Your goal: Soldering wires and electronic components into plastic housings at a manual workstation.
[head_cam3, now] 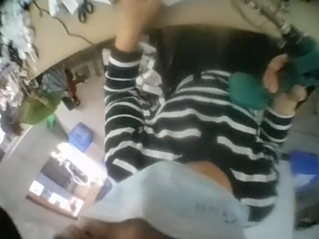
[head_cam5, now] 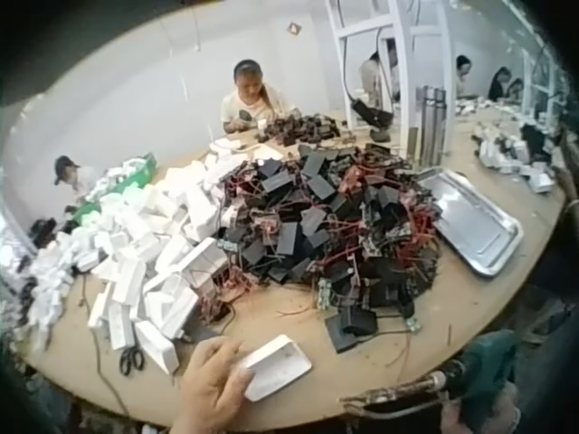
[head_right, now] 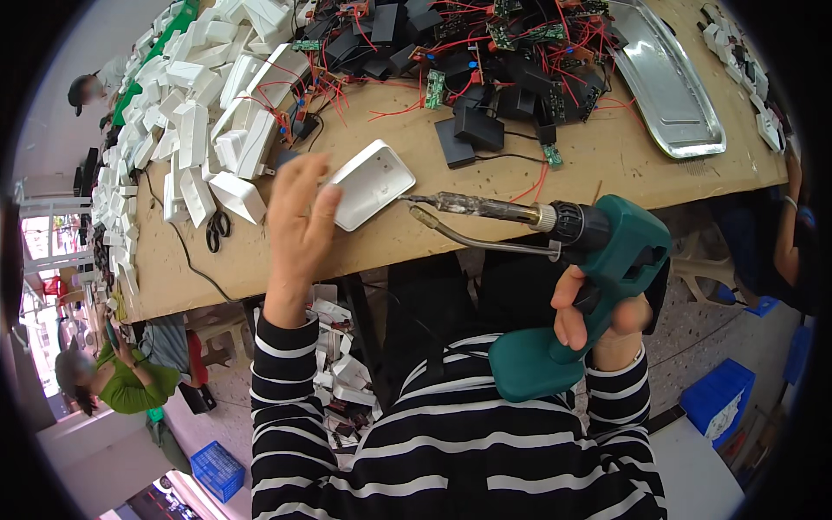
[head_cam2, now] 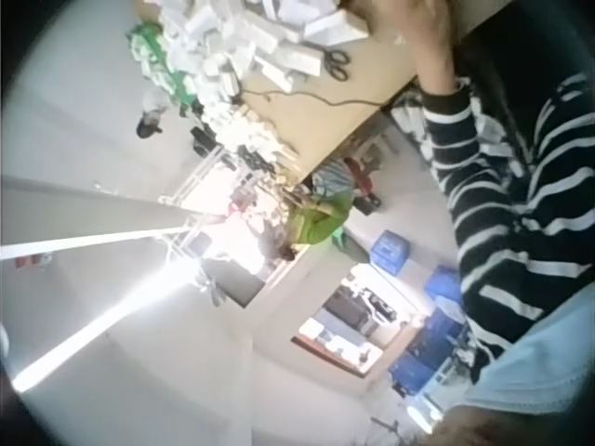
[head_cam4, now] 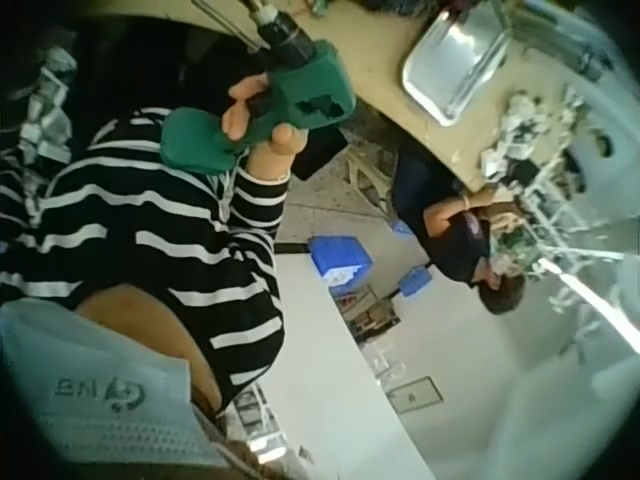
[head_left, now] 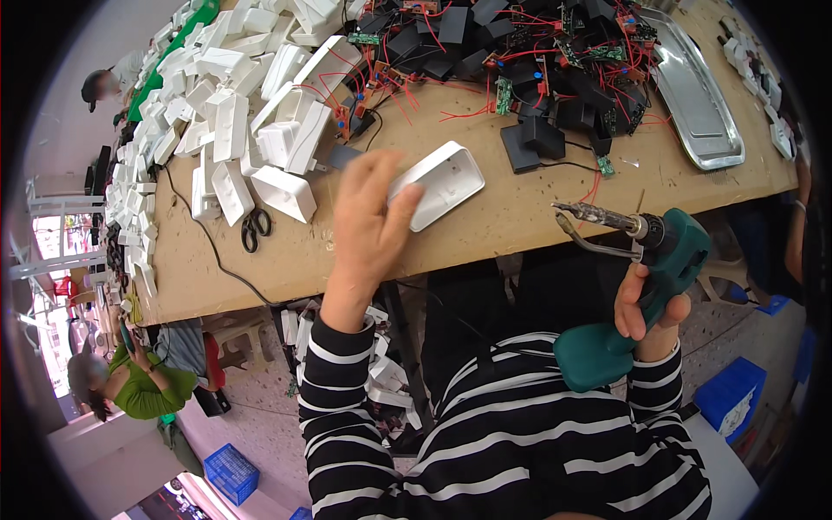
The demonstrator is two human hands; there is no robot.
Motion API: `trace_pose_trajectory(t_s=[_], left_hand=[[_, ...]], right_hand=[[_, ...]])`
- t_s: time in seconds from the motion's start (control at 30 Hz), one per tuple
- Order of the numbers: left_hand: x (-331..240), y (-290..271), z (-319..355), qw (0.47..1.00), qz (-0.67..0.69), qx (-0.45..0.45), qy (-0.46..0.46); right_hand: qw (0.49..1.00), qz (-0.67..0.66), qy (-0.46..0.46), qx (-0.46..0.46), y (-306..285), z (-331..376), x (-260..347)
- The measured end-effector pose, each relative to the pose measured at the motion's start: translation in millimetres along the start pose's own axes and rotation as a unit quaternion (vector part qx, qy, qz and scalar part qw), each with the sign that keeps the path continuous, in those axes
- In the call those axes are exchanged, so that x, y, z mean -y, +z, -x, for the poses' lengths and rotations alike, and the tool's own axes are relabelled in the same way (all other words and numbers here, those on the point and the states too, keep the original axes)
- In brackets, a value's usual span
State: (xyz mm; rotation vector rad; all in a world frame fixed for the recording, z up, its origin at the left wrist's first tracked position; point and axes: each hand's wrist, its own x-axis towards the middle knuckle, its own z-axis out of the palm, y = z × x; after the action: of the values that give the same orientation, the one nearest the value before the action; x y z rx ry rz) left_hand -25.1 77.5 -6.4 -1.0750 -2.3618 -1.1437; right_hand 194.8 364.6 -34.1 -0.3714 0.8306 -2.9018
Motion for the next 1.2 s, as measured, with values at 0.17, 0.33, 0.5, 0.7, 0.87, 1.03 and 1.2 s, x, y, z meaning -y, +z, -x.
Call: trace_pose_trajectory(t_s=[0.17, 0.33, 0.5, 0.7, 0.87, 1.03, 1.2], left_hand=[[21, -29, -40, 0.973, -0.079, -0.075, -0.203], [41, -24, -83, 0.960, -0.160, -0.046, -0.225], [42, -15, -94, 0.953, 0.074, -0.143, -0.256], [35, -31, -121, 0.879, 0.324, -0.337, -0.095], [28, -82, -119, 0.816, 0.411, -0.400, -0.073], [3, -106, -68, 0.926, 0.200, -0.311, -0.072], [-32, -58, -11, 0.999, -0.021, 0.026, 0.025]], right_hand=[[1.000, -0.009, -0.011, 0.000, -4, 2, 1], [1.000, -0.021, -0.006, -0.004, -8, 1, 0], [1.000, -0.014, -0.016, -0.022, -8, 1, 2], [0.999, -0.016, -0.018, -0.032, -8, -10, 3], [0.999, -0.024, -0.022, -0.036, 6, -25, -2], [0.998, 0.008, -0.048, -0.043, 17, -41, -8], [0.999, 0.029, -0.012, -0.042, 18, -74, -28]])
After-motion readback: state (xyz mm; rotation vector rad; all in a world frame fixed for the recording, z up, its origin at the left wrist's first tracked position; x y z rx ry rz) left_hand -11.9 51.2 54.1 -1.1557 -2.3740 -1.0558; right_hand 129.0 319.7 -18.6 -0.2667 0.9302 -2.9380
